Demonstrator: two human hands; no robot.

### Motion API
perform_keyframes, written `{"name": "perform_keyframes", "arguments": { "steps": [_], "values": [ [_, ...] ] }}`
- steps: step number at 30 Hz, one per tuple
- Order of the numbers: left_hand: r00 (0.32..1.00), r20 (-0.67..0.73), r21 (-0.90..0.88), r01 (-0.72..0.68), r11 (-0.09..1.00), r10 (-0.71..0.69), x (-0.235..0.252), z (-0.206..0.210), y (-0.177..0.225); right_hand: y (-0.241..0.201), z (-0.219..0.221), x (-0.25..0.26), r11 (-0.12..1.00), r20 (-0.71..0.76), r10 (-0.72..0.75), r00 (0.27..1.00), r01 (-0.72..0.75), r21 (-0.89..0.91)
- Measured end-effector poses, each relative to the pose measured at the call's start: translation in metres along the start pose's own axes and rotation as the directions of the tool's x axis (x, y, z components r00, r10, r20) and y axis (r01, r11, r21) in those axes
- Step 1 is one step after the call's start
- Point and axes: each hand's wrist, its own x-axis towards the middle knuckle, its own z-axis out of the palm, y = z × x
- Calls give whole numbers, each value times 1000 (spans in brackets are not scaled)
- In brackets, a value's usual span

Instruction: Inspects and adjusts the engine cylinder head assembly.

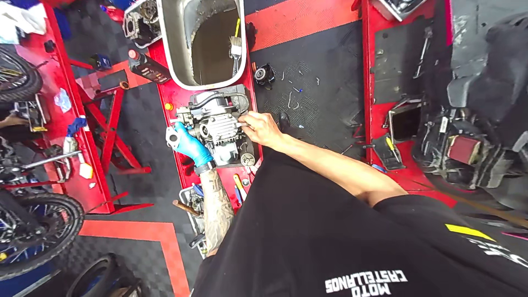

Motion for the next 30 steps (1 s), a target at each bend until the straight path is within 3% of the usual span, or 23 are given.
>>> {"name": "perform_keyframes", "arguments": {
  "steps": [9, 14, 18, 19, 27, 29, 30],
  "values": [
    [1000, 11, -16, -18, 1000, 18, -1, 1, 3, 5, 4, -2, 998, -43, -67, 997, 67, 7],
    [1000, 20, 3, -5, 1000, 5, 2, 0, 0, -40, -15, 18, 975, 74, 208, 975, -202, -89],
    [1000, 5, -2, -15, 1000, 15, 0, 0, 3, 2, 2, -1, 1000, -41, -17, 999, 17, 11],
    [1000, -9, -3, -10, 1000, 10, -1, 1, 3, 6, 2, -3, 999, -51, -18, 999, 20, 29],
    [1000, -21, 4, -13, 1000, 13, 0, 2, 2, -4, -6, 1, 995, -57, 97, 994, -94, 44],
    [1000, 1, 8, -9, 1000, 9, -1, 3, 5, -24, -15, 12, 972, 48, 233, 971, -233, 3],
    [1000, -1, 12, -2, 1000, 2, -2, 3, 7, -45, -24, 24, 935, 159, 355, 921, -351, -54]
  ]
}}
